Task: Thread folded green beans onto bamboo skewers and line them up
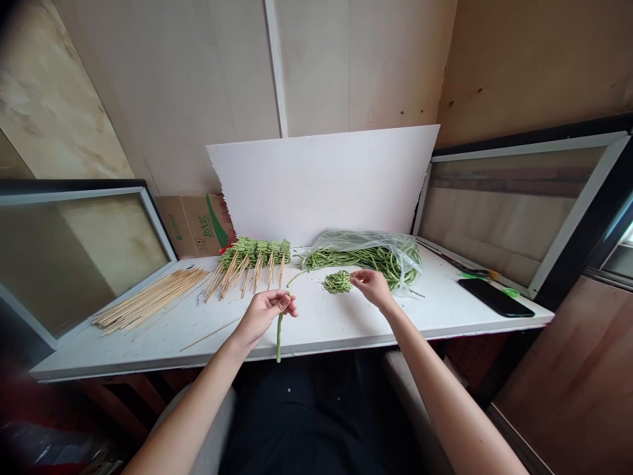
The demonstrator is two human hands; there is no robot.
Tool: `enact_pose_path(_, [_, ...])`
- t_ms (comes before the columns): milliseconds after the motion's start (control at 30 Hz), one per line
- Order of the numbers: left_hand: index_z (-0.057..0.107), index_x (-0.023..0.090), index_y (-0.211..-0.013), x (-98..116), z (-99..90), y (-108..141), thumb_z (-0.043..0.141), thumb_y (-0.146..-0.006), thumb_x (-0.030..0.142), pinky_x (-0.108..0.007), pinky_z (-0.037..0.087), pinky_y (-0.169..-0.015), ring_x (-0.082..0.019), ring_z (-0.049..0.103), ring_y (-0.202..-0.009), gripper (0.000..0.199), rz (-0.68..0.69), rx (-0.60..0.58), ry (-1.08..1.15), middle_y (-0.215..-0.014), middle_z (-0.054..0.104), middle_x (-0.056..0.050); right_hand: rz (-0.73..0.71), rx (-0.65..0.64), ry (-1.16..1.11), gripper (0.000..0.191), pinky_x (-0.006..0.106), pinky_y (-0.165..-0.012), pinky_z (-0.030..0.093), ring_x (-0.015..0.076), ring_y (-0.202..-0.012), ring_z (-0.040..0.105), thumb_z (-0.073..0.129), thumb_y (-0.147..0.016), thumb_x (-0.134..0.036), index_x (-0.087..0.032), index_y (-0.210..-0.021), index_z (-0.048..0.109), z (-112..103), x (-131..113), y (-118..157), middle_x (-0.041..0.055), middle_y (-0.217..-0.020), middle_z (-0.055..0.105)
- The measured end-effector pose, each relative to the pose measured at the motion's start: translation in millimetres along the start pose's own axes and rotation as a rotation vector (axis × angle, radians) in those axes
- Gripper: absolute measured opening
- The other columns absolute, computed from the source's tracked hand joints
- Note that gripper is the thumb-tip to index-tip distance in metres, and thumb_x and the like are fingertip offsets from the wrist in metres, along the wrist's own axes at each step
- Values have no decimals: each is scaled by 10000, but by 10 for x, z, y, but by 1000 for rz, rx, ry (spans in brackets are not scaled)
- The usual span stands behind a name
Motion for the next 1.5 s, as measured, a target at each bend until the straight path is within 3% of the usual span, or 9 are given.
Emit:
enact_pose_path(200, [769, 96, -945, 41, -106, -32, 877, -819, 536, -343, 582, -804, -190, 743, -721, 470, -15, 17, -4, -815, 766, -89, 44, -106, 293, 212, 325, -768, 513, 281, -880, 738, 797, -795, -332, -150, -892, 846, 285, 91, -405, 140, -956, 823])
enact_pose_path(333, [741, 105, -981, 22, -167, -33, 870, -822, 554, -379, 586, -859, -227, 784, -767, 494, -36, 48, 17, -845, 789, -102, 105, -123, 294, 259, 327, -728, 500, 284, -825, 733, 783, -846, -367, -121, -888, 854, 371, 93, -555, 154, -876, 817])
enact_pose_path(500, [680, 127, -1002, 12, -238, -44, 895, -799, 536, -465, 593, -943, -290, 819, -836, 504, -34, 103, 95, -897, 824, -137, 119, -63, 229, 491, 346, -791, 524, 305, -956, 745, 564, -1007, -495, -95, -1053, 845, 244, 122, -453, 195, -1030, 819])
enact_pose_path(700, [618, 153, -975, 21, -389, -80, 902, -786, 548, -488, 609, -968, -301, 822, -891, 522, -1, 232, 181, -950, 830, -158, 105, -79, 9, 570, 349, -717, 514, 307, -942, 712, 645, -917, -641, -138, -1102, 841, 78, -21, -139, 192, -1079, 808])
enact_pose_path(833, [595, 160, -986, -11, -476, -82, 889, -809, 528, -474, 593, -995, -294, 821, -941, 503, 13, 292, 183, -993, 826, -154, 13, -362, -37, 596, 305, -635, 460, 242, -871, 666, 658, -901, -694, -172, -1132, 832, 290, -428, 132, 147, -1067, 807])
enact_pose_path(967, [584, 169, -1010, -78, -483, -76, 879, -824, 515, -446, 590, -988, -289, 817, -987, 492, -11, 310, 185, -1008, 825, -147, -186, -672, -95, 550, 316, -713, 507, 239, -896, 701, 701, -896, -680, -176, -1072, 833, 618, -950, 483, 113, -996, 814])
enact_pose_path(1100, [559, 182, -1017, -117, -500, -71, 836, -868, 517, -405, 599, -942, -288, 809, -1035, 459, -2, 351, 195, -1070, 818, -164, -333, -838, -51, 492, 308, -753, 528, 236, -886, 739, 761, -865, -658, -215, -1063, 841, 846, -1248, 800, 76, -937, 824])
enact_pose_path(1300, [546, 196, -987, -89, -644, -47, 740, -991, 379, -353, 590, -969, -242, 805, -1061, 267, 63, 524, 308, -1102, 817, -137, -292, -881, 13, 744, 275, -664, 536, 236, -828, 767, 945, -683, -522, -229, -1332, 732, 973, -1321, 1014, 61, -929, 831])
enact_pose_path(1500, [572, 173, -982, -54, -766, -51, 555, -1097, 219, -326, 624, -951, -206, 812, -1030, 125, 48, 635, 521, -1076, 821, -138, -433, -589, 8, 336, 294, -736, 533, 199, -823, 742, 816, -853, -329, -227, -1172, 788, 855, -1513, 972, 42, -909, 814])
Point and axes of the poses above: each hand's wrist, its own y-axis away from the middle knuckle, its own z-axis out of the palm, x = y × z, the point moved 7 cm from there along -y, towards the middle knuckle
